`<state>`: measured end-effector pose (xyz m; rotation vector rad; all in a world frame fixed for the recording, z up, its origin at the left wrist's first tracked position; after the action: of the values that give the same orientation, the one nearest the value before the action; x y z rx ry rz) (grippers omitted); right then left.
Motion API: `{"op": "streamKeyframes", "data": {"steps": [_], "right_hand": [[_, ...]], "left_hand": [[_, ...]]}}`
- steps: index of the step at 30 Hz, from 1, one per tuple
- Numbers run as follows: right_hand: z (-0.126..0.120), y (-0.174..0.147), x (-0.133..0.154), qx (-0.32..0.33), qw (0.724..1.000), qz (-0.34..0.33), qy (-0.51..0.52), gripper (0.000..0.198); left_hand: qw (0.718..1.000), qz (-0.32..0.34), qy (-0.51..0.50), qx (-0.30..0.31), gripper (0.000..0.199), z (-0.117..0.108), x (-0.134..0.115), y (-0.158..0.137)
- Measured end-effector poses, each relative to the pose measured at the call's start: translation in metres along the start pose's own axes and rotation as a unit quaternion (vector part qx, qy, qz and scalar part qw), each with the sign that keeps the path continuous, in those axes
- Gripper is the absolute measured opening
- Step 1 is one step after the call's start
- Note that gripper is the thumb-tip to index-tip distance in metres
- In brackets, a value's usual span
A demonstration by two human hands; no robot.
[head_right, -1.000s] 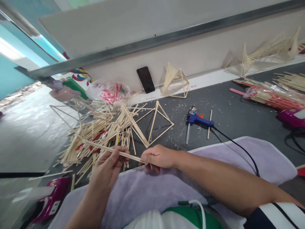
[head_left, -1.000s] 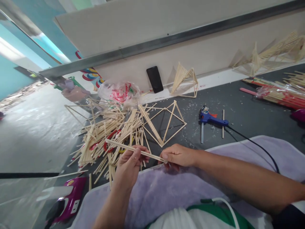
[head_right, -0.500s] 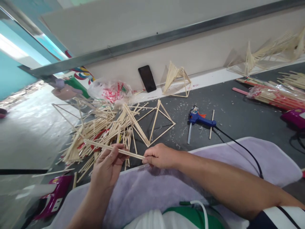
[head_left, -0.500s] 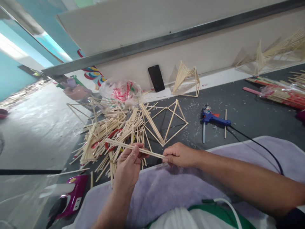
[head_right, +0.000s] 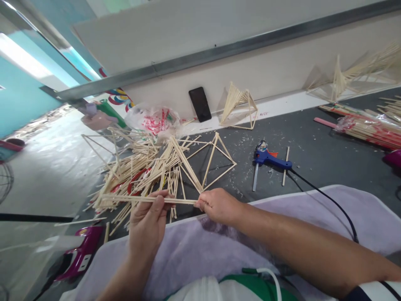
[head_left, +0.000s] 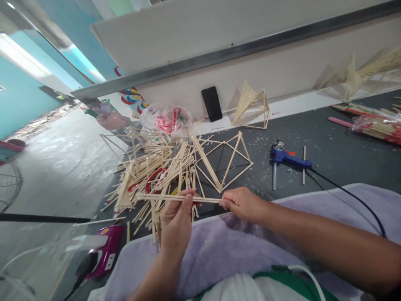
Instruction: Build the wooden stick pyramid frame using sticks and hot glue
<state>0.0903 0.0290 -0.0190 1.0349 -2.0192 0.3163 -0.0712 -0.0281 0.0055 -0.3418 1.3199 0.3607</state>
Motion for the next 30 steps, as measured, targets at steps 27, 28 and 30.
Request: {"op": "streamKeyframes", "data": {"steps": [27, 28, 30], "right_hand": [[-0.004, -0.006, 0.023, 0.057, 0.991, -0.122, 0.012, 0.029], [-0.002, -0.006, 0.022, 0.066, 0.991, -0.111, 0.021, 0.027], [-0.002, -0.007, 0.02, 0.07, 0.993, -0.086, 0.041, 0.022]], "left_hand": [[0.989, -0.096, -0.063, 0.097, 0.018, 0.008, 0.017, 0.021], [0.989, -0.094, -0.049, 0.103, 0.019, 0.009, 0.016, 0.02], [0.988, -0.098, -0.032, 0.116, 0.021, 0.011, 0.016, 0.018]]}}
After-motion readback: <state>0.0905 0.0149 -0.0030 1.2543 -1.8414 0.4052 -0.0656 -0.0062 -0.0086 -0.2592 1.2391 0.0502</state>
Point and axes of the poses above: each hand's wrist, its own y-axis towards the middle knuckle, its own z-axis out of the palm, x = y × z, the point moved 7 cm from there along y, towards the middle knuckle, and after that the axes turned 5 degrees about -z, right-handed, at the moved point
